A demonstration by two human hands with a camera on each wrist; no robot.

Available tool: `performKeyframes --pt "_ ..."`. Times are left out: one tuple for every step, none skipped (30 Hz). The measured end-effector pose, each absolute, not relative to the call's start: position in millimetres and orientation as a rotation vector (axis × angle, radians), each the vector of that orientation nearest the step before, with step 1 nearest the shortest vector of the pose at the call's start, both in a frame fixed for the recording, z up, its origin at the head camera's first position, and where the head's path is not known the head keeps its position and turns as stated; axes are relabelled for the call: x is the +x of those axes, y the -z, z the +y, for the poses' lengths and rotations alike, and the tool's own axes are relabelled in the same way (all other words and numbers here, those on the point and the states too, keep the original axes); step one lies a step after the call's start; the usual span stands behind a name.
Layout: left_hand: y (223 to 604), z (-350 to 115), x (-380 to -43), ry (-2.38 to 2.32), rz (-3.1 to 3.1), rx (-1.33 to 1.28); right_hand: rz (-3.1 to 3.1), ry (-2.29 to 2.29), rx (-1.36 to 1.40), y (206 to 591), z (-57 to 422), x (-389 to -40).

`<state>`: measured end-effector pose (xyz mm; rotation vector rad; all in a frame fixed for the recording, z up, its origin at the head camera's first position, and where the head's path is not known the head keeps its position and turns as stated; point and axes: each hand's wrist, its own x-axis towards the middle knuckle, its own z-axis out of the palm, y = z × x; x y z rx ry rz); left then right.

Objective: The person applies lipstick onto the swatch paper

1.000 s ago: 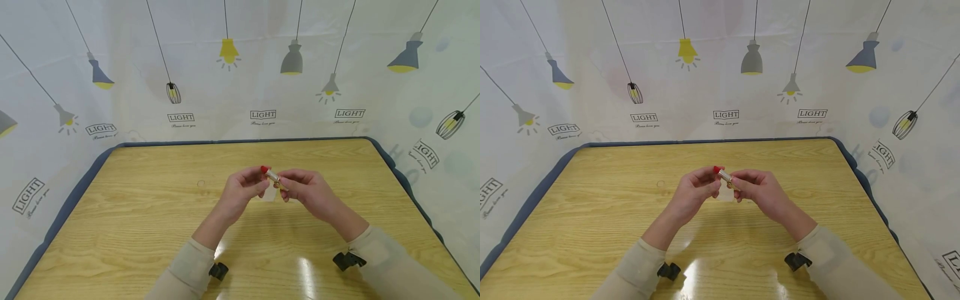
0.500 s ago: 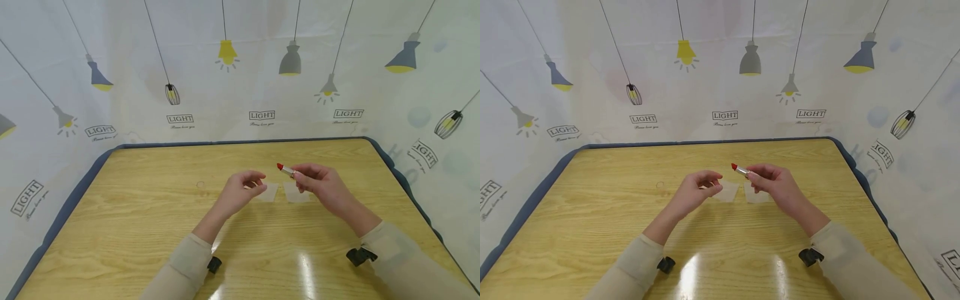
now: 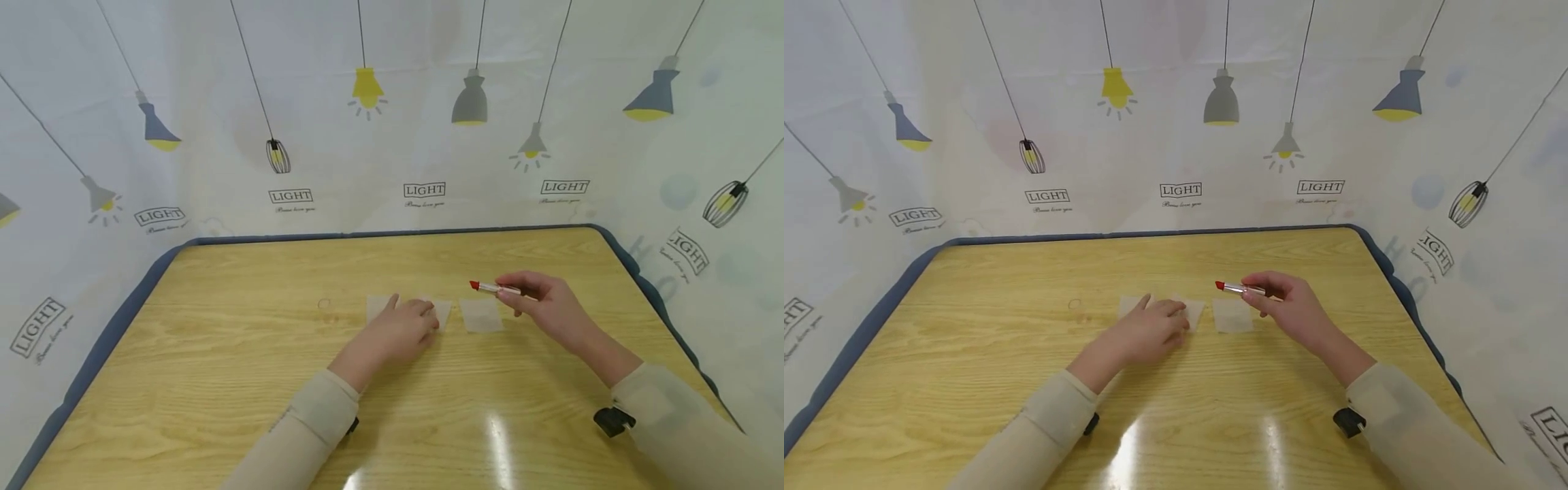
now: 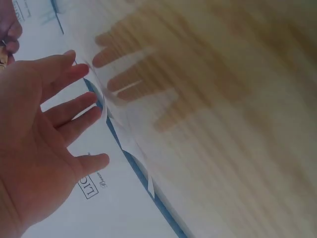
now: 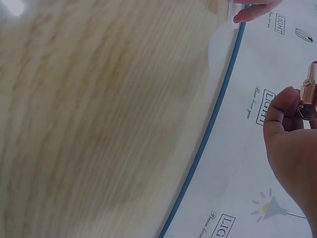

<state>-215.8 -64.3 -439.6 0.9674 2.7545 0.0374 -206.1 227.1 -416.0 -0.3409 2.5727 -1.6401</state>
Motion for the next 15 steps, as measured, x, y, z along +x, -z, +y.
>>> performKeyframes --pt "440 -63 -215 -0.014 2.749 0.959 2.578 1.636 -0.335 417 228 -206" --pt "440 -62 -214 -0.001 2.745 0.947 2.583 1.634 -0.331 417 230 -205" --pt "440 -60 -214 0.011 2.742 0.935 2.588 1.632 -0.327 418 231 -205" --pt "440 -59 -214 0.021 2.738 0.923 2.588 1.632 -0.322 418 232 -205" --pt "441 -57 -214 0.027 2.735 0.91 2.589 1.631 -0.317 419 233 -204" --pt "441 -56 -214 0.036 2.731 0.9 2.59 1.629 -0.316 419 234 -204" --pt "441 -55 -214 0.043 2.728 0.891 2.593 1.623 -0.315 420 235 -204" --pt "441 -54 -214 0.049 2.727 0.885 2.595 1.616 -0.317 420 236 -204" --pt "441 -53 -215 0.057 2.727 0.882 2.603 1.606 -0.321 421 237 -204" --pt "441 -53 -215 0.064 2.729 0.882 2.61 1.594 -0.328 421 238 -204" --pt "440 -52 -215 0.073 2.733 0.881 2.625 1.576 -0.337 422 238 -205" --pt "439 -51 -216 0.078 2.739 0.882 2.642 1.553 -0.348 422 239 -205" --pt "438 -50 -216 0.078 2.746 0.882 2.66 1.532 -0.357 423 240 -205" --pt "436 -48 -217 0.08 2.752 0.887 2.682 1.507 -0.369 424 241 -206" --pt "434 -47 -218 0.078 2.76 0.892 2.709 1.479 -0.379 424 241 -206"
